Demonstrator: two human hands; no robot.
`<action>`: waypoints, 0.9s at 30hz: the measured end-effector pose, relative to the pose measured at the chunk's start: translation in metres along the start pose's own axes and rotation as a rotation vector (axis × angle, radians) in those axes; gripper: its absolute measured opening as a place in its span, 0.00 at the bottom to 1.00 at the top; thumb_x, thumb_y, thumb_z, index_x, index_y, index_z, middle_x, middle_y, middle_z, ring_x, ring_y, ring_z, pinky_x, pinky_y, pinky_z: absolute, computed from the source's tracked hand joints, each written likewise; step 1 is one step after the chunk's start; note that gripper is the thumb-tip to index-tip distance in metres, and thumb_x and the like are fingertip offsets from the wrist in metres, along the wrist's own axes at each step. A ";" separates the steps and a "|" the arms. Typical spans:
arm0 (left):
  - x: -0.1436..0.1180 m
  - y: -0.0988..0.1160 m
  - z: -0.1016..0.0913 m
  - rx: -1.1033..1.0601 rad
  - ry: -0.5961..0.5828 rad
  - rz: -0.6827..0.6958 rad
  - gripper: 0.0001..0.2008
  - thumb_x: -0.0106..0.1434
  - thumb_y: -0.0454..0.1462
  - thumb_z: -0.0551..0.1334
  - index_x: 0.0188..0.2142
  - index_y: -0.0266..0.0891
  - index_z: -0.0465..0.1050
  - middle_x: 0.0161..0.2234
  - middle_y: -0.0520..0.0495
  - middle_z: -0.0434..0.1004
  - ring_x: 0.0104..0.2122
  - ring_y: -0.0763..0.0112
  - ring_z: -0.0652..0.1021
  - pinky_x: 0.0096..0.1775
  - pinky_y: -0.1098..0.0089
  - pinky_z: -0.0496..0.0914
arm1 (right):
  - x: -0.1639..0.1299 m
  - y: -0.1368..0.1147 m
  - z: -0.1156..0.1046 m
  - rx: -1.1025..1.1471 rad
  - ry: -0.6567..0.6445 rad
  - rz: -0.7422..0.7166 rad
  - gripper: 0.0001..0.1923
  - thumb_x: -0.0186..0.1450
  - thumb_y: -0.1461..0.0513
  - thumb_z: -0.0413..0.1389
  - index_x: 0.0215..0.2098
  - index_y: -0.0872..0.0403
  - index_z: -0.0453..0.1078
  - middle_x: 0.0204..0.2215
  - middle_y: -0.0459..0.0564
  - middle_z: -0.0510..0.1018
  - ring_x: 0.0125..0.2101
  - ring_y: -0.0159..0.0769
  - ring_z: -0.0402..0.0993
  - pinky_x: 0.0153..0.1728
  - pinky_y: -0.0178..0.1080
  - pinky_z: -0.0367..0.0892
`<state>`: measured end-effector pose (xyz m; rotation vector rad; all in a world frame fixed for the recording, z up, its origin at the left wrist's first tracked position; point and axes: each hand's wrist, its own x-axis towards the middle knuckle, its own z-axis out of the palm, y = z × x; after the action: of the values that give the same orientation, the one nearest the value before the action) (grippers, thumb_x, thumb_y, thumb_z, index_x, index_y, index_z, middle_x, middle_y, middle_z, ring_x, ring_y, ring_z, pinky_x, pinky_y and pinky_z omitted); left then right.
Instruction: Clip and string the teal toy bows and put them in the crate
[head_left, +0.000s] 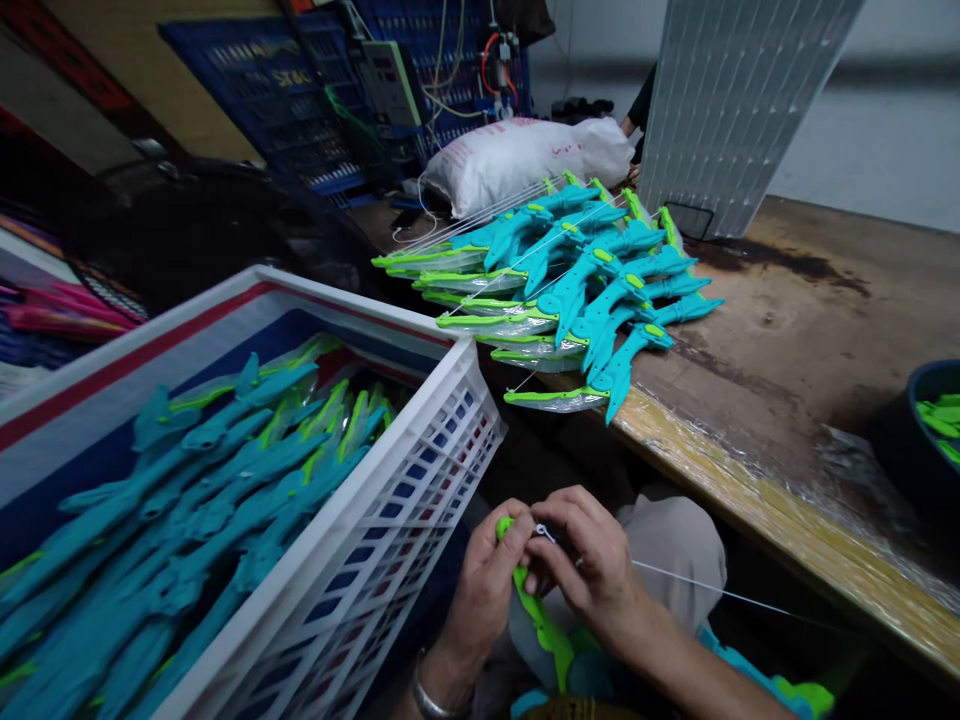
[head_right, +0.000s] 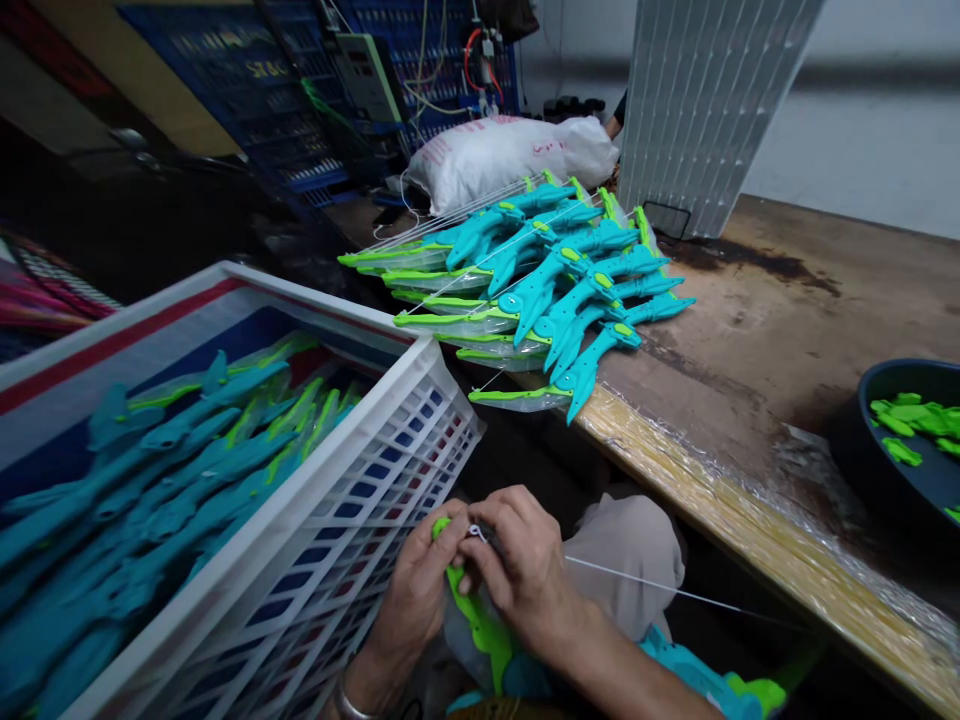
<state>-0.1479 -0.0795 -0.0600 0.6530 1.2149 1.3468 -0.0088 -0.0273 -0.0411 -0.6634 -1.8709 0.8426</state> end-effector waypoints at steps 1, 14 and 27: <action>0.000 0.001 0.001 -0.007 -0.013 -0.002 0.21 0.69 0.51 0.65 0.28 0.40 0.65 0.21 0.58 0.60 0.20 0.77 0.66 0.22 0.75 0.62 | 0.000 0.000 0.000 0.010 -0.007 0.014 0.05 0.75 0.64 0.56 0.48 0.53 0.72 0.36 0.50 0.77 0.36 0.35 0.75 0.35 0.35 0.72; 0.001 0.002 0.004 0.052 -0.020 0.049 0.21 0.70 0.50 0.65 0.27 0.39 0.65 0.22 0.57 0.60 0.21 0.78 0.65 0.24 0.76 0.61 | -0.003 -0.003 0.003 -0.006 0.028 0.125 0.04 0.69 0.66 0.53 0.36 0.52 0.62 0.28 0.43 0.70 0.28 0.30 0.69 0.29 0.33 0.62; 0.005 0.003 0.002 0.029 -0.070 0.025 0.22 0.72 0.50 0.62 0.27 0.40 0.62 0.21 0.58 0.58 0.18 0.78 0.64 0.23 0.74 0.58 | -0.006 -0.005 -0.019 -0.136 0.090 0.078 0.05 0.66 0.68 0.48 0.36 0.51 0.57 0.29 0.44 0.64 0.28 0.32 0.64 0.30 0.36 0.61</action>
<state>-0.1484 -0.0740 -0.0576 0.7326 1.1753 1.3188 0.0107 -0.0300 -0.0341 -0.8491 -1.8427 0.7273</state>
